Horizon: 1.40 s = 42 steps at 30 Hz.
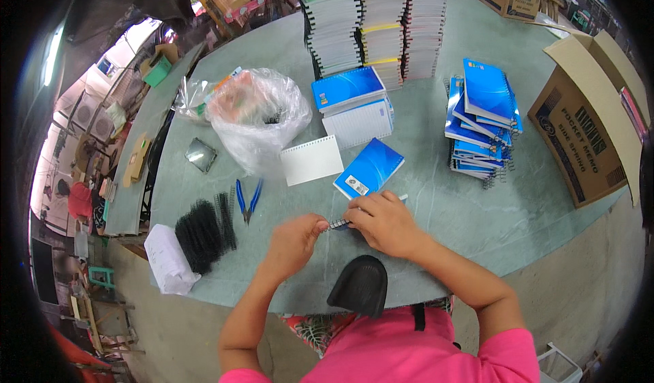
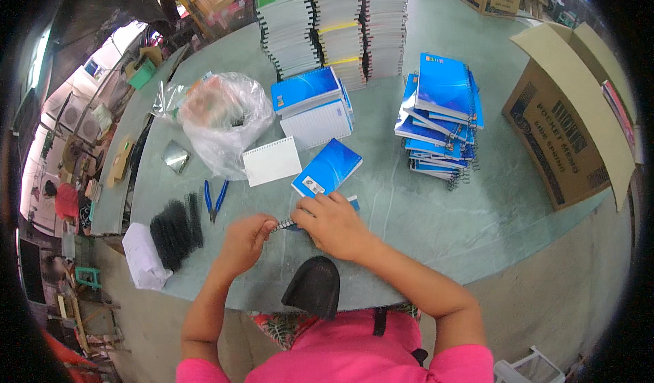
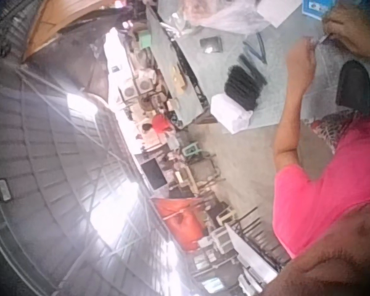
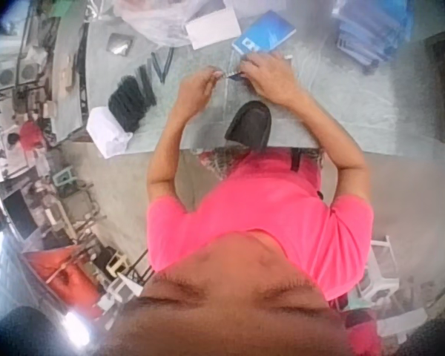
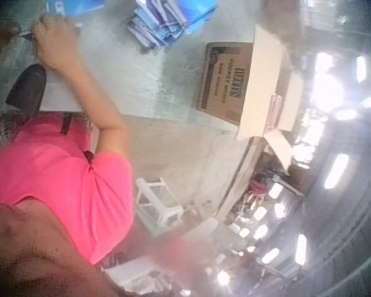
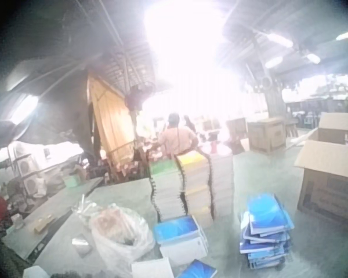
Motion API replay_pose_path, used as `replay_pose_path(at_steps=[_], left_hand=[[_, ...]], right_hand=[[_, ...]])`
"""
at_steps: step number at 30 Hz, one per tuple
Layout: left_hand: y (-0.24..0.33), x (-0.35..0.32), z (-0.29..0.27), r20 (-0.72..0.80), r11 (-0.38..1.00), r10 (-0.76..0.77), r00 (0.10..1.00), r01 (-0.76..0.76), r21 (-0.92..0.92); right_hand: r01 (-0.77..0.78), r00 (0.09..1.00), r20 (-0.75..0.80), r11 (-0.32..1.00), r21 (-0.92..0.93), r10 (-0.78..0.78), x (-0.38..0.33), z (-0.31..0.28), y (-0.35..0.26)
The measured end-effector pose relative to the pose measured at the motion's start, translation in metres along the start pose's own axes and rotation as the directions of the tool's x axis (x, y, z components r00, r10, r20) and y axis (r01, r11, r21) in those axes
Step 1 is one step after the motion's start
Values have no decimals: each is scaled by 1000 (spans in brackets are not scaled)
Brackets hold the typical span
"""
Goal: The person assembles spiral notebooks by picking up a pre-punched cover and paper stack, manually threading a wire spiral through the holes, and repeating the process for multiple notebooks at a workstation.
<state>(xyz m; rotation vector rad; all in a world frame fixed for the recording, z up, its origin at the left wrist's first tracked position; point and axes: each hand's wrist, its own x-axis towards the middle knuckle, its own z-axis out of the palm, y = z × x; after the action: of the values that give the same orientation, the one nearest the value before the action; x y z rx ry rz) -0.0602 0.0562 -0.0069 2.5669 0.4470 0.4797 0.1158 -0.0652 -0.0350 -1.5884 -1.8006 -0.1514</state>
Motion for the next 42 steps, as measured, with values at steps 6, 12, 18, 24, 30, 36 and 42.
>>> replay_pose_path(at_steps=[6,12,18,24,30,36,42], left_hand=[[4,-2,-3,-57,999,-31,998,30,-20],[12,0,-4,-44,989,-133,990,129,-73],[0,-6,4,70,984,-129,989,119,131],[53,-32,32,46,975,-102,994,91,200],[54,-22,16,-152,997,-72,986,65,-48],[55,-2,3,-151,989,-117,982,129,72],[47,9,6,-292,990,-110,950,131,52]], right_hand=[[-53,991,115,996,-73,61,4,-1,-2],[22,998,62,992,-122,-14,1,2,2],[-27,996,77,991,-134,37,5,-1,1],[-145,989,-8,989,5,145,8,6,-5],[-472,878,89,819,325,471,-9,-26,19],[-514,801,161,524,679,576,-24,-18,20],[-357,872,-34,680,640,489,-28,-12,25]])
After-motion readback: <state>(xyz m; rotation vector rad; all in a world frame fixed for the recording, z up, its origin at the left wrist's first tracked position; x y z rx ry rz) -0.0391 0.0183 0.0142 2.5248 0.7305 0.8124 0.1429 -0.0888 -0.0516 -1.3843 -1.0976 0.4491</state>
